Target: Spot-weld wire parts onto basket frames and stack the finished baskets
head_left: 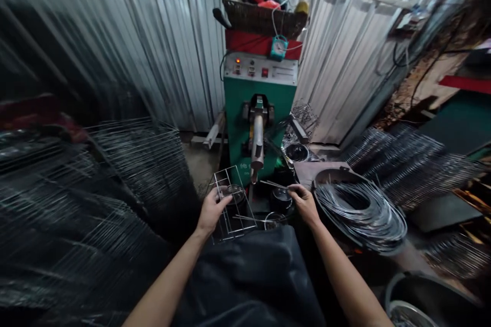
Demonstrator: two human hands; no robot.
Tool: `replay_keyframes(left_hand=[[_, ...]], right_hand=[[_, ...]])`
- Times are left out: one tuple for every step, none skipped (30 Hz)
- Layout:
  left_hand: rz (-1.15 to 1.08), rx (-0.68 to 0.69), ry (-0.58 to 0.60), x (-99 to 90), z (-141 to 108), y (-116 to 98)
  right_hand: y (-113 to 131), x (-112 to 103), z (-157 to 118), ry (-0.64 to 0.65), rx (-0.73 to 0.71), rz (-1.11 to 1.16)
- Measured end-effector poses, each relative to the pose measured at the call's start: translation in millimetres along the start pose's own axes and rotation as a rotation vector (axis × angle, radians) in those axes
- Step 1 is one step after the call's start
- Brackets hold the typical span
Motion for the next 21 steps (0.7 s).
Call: replay_keyframes(left_hand=[[-0.004, -0.009, 0.015, 0.6, 1.2, 0.4], [-0.008, -0.016, 0.029, 1.7, 2.3, 1.1], [-0.01, -0.022, 0.044, 3.2, 3.5, 2.1], [-0.009, -0.029, 0.063, 5.1, 4.6, 3.4], [-0.004, -0.039, 0.082, 7.2, 5.8, 4.8], [0.001, -0.048, 0.097, 9.3, 7.0, 6.4], [0.004, -0.056, 0.109, 11.3, 8.3, 7.9], [0.002, -0.064, 0.116, 13.3, 9.6, 9.4], [-0.004, -0.069, 0.119, 15.1, 11.0, 10.7], [-0.014, -0.073, 0.117, 16.7, 12.3, 11.8], [-0.027, -0.078, 0.113, 18.2, 13.5, 12.9], [-0.038, -0.085, 0.11, 19.6, 14.7, 13.8], [-0.049, -0.093, 0.106, 20.9, 15.7, 14.5], [-0.062, -0.102, 0.104, 22.0, 16.6, 15.0], [-0.076, -0.111, 0.103, 23.1, 17.3, 15.4], [-0.09, -0.119, 0.101, 24.0, 17.8, 15.5], [-0.102, -0.125, 0.098, 24.7, 18.1, 15.4], [-0.114, -0.131, 0.092, 25.1, 18.3, 15.2], [-0.122, -0.137, 0.083, 25.4, 18.4, 15.0], [-0.129, -0.143, 0.074, 25.6, 18.4, 14.8], [-0.136, -0.149, 0.067, 25.7, 18.5, 14.7]], right_hand=[[-4.8, 4.7, 0.0, 0.013, -0.007, -0.009], [-8.7, 8.4, 0.4, 0.028, -0.014, -0.021], [-11.5, 11.1, 1.1, 0.04, -0.025, -0.034], [-13.4, 13.0, 2.5, 0.053, -0.038, -0.046], [-14.5, 14.3, 4.3, 0.069, -0.054, -0.056], [-14.9, 15.3, 6.7, 0.093, -0.07, -0.069], [-15.0, 16.1, 9.5, 0.12, -0.088, -0.088], [-15.1, 16.7, 12.5, 0.146, -0.107, -0.118], [-15.4, 17.3, 15.6, 0.167, -0.127, -0.156], [-16.1, 17.9, 18.6, 0.18, -0.147, -0.201], [-17.2, 18.6, 21.3, 0.185, -0.167, -0.248], [-18.8, 19.4, 23.6, 0.183, -0.184, -0.291], [-20.7, 20.4, 25.6, 0.181, -0.199, -0.326], [-22.6, 21.4, 27.2, 0.179, -0.211, -0.351], [-24.5, 22.4, 28.4, 0.177, -0.22, -0.368], [-26.2, 23.3, 29.3, 0.176, -0.225, -0.379], [-27.6, 24.1, 30.1, 0.176, -0.227, -0.385], [-28.7, 24.6, 30.6, 0.179, -0.228, -0.388], [-29.4, 24.9, 31.0, 0.182, -0.228, -0.389], [-29.9, 25.0, 31.4, 0.185, -0.228, -0.387], [-30.3, 24.9, 31.7, 0.187, -0.229, -0.382]])
Point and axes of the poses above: each hand's wrist, its own z-axis towards the middle knuckle, its own x-axis out of the palm, y = z × x, the point moved 2 cm from there along z, towards the middle knuckle, and after that the axes turned 1 degree about x, right-handed, at the moved point
